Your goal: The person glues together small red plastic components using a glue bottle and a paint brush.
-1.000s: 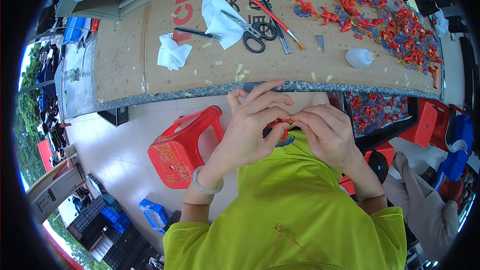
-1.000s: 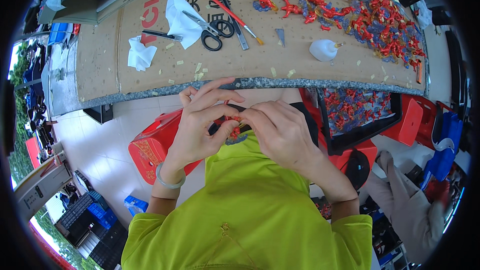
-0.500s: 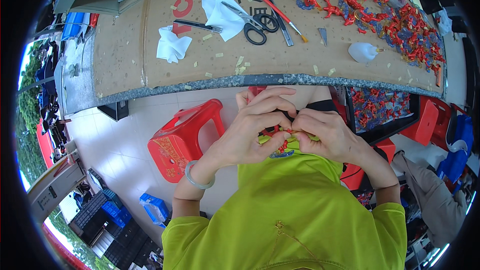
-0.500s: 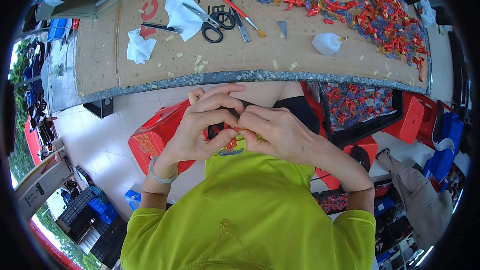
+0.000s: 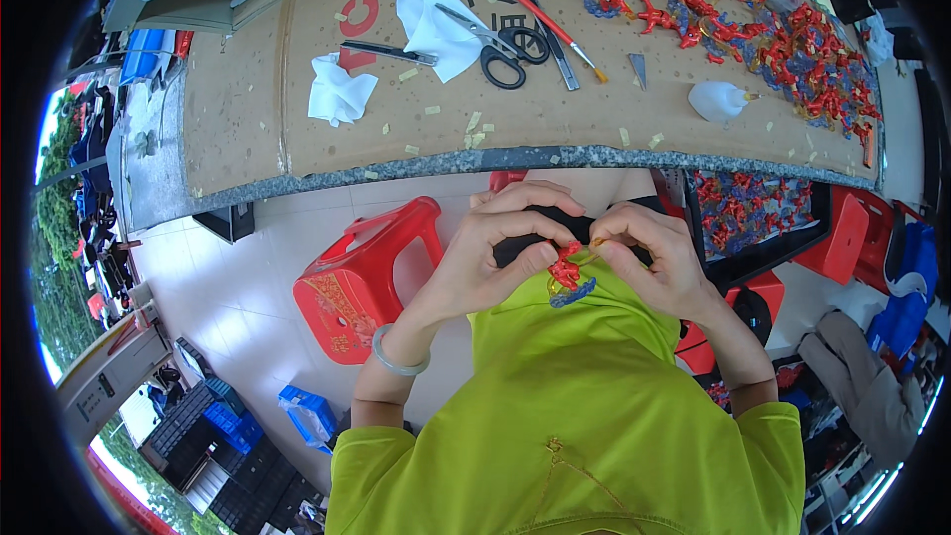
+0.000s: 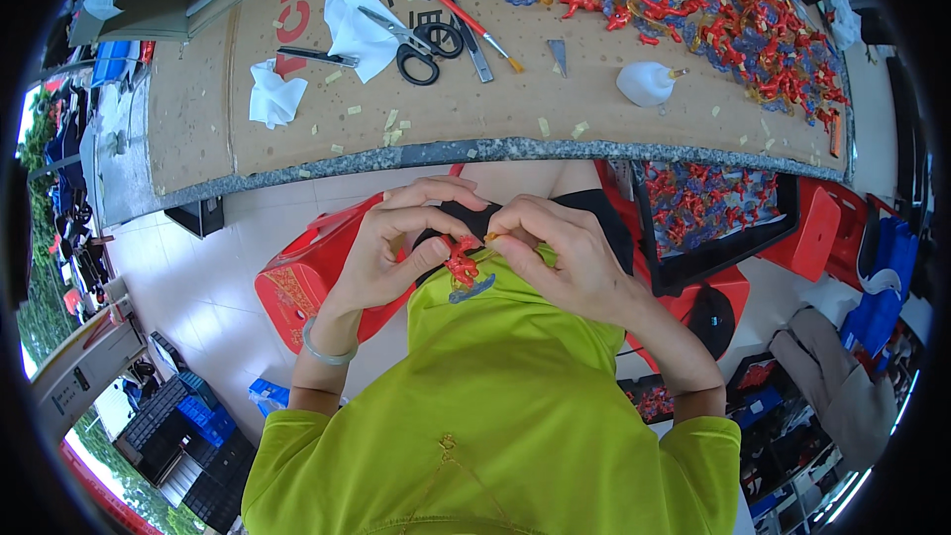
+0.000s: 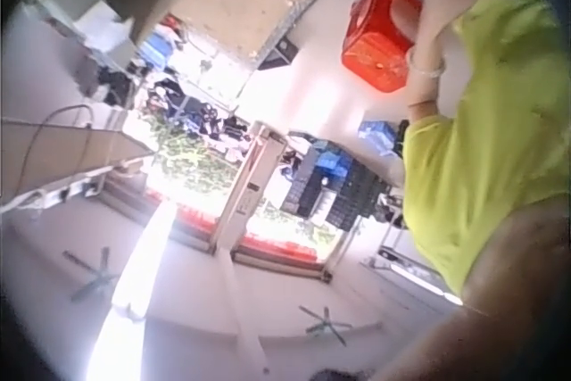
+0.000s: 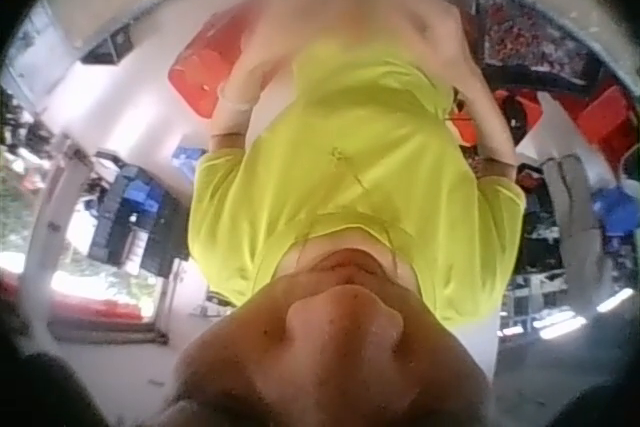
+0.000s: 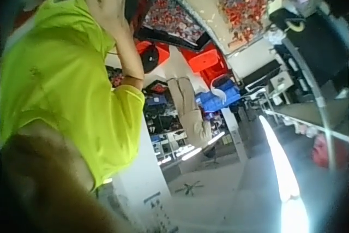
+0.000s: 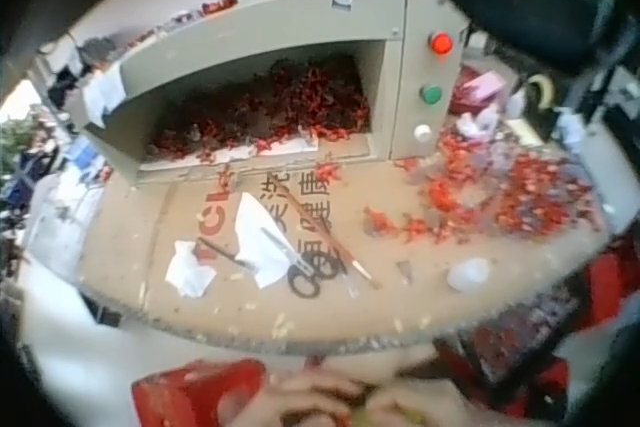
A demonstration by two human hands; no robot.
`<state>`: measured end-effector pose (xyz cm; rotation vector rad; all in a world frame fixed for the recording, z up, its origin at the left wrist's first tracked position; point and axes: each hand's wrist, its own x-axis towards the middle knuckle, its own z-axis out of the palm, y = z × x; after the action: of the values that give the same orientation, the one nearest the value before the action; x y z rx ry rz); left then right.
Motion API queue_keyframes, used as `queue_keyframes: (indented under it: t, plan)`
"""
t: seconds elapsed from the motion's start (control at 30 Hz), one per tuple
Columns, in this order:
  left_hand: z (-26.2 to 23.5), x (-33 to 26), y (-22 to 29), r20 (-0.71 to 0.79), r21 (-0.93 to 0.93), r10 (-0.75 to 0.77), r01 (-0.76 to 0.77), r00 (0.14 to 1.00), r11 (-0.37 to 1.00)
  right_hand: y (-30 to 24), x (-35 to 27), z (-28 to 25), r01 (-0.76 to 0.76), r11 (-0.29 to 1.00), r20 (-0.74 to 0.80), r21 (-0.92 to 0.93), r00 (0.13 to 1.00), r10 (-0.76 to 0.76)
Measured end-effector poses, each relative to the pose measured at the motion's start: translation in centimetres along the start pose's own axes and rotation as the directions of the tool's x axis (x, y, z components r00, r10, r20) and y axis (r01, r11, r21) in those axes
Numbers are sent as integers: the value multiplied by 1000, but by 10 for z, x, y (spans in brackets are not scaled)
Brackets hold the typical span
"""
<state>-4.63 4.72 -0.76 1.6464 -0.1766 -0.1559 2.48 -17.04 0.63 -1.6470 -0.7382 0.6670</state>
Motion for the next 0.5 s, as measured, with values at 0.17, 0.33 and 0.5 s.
queue_keyframes:
  t: [0.17, 0.33, 0.5]
  plan:
    - [2, 1, 5, 11, 9, -3, 3, 1000, 1000, 0, 2, 0, 13, 996, -89, -86, 996, -21]
    - [6, -1, 3, -6, -97, -88, 87, 996, 992, 2, 3, 3, -7, 997, -157, -81, 988, -6]
    - [11, -4, -6, -44, -204, -167, 155, 985, 967, 6, 3, 5, -50, 999, -201, -18, 979, 46]
